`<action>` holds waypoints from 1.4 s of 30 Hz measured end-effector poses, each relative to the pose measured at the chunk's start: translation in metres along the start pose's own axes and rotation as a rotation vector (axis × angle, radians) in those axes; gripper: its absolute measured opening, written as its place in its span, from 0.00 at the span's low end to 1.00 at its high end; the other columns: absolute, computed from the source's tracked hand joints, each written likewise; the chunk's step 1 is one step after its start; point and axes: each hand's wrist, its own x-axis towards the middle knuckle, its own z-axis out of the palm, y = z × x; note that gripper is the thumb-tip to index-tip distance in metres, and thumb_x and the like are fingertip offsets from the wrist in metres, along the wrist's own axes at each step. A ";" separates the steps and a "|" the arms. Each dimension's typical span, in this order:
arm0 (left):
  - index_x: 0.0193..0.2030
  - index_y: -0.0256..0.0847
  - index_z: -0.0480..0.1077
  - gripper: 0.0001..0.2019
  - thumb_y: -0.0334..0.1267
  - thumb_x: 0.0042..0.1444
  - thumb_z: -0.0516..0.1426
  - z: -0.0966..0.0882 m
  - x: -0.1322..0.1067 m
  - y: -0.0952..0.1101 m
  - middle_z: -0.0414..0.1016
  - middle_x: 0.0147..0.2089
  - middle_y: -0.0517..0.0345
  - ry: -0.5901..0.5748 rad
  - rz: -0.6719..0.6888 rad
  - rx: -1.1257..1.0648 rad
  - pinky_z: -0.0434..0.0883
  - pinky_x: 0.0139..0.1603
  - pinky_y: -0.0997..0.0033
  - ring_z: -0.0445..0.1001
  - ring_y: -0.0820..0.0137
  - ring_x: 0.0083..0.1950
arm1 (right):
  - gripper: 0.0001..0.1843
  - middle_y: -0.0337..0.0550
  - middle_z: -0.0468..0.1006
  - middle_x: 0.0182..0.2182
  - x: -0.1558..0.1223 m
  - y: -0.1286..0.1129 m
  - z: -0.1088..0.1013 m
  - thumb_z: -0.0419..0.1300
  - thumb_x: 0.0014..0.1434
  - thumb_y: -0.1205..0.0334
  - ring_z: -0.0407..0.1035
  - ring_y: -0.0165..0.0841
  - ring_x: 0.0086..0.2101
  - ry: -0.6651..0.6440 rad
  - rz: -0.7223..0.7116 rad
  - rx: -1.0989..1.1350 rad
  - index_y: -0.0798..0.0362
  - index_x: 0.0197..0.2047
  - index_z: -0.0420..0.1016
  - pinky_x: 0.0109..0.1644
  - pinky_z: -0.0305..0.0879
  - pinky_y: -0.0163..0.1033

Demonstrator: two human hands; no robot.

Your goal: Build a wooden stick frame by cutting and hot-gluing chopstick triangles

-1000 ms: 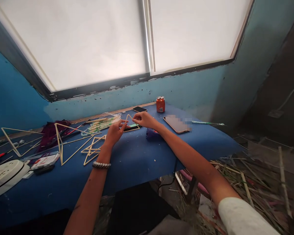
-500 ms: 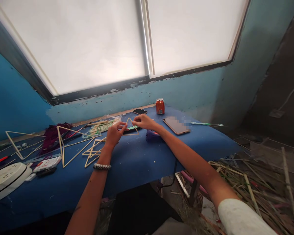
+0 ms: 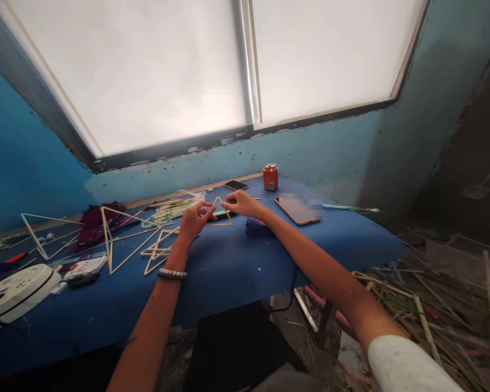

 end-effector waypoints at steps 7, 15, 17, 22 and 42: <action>0.36 0.43 0.73 0.13 0.50 0.63 0.57 0.001 0.000 -0.002 0.80 0.25 0.62 0.004 0.006 0.000 0.66 0.31 0.71 0.73 0.70 0.24 | 0.25 0.36 0.61 0.20 -0.002 -0.002 0.001 0.54 0.61 0.44 0.53 0.26 0.25 0.009 -0.001 -0.028 0.56 0.23 0.67 0.30 0.47 0.36; 0.31 0.42 0.73 0.15 0.51 0.60 0.59 0.000 0.001 -0.002 0.75 0.22 0.62 0.046 0.009 -0.029 0.63 0.30 0.71 0.71 0.71 0.24 | 0.24 0.37 0.66 0.22 -0.003 -0.002 0.004 0.56 0.61 0.42 0.56 0.27 0.26 0.039 -0.020 -0.058 0.56 0.26 0.69 0.31 0.49 0.36; 0.32 0.42 0.73 0.14 0.51 0.60 0.58 0.000 0.001 -0.001 0.76 0.23 0.62 0.041 0.008 -0.049 0.65 0.31 0.71 0.73 0.70 0.25 | 0.24 0.38 0.68 0.23 -0.003 -0.002 0.005 0.56 0.61 0.42 0.58 0.28 0.26 0.048 -0.031 -0.055 0.56 0.29 0.72 0.31 0.51 0.36; 0.35 0.42 0.74 0.13 0.50 0.61 0.57 0.001 0.002 -0.002 0.79 0.27 0.59 0.045 0.007 -0.088 0.69 0.35 0.71 0.77 0.69 0.31 | 0.23 0.39 0.72 0.24 -0.003 0.000 0.004 0.57 0.61 0.42 0.61 0.28 0.27 0.078 -0.041 -0.055 0.56 0.32 0.76 0.33 0.53 0.36; 0.38 0.41 0.74 0.10 0.45 0.61 0.57 0.003 0.002 -0.004 0.82 0.35 0.55 -0.005 0.053 -0.083 0.70 0.36 0.71 0.78 0.68 0.36 | 0.14 0.40 0.76 0.27 -0.005 0.005 0.006 0.60 0.60 0.55 0.64 0.28 0.28 0.043 -0.027 -0.134 0.56 0.34 0.80 0.34 0.53 0.35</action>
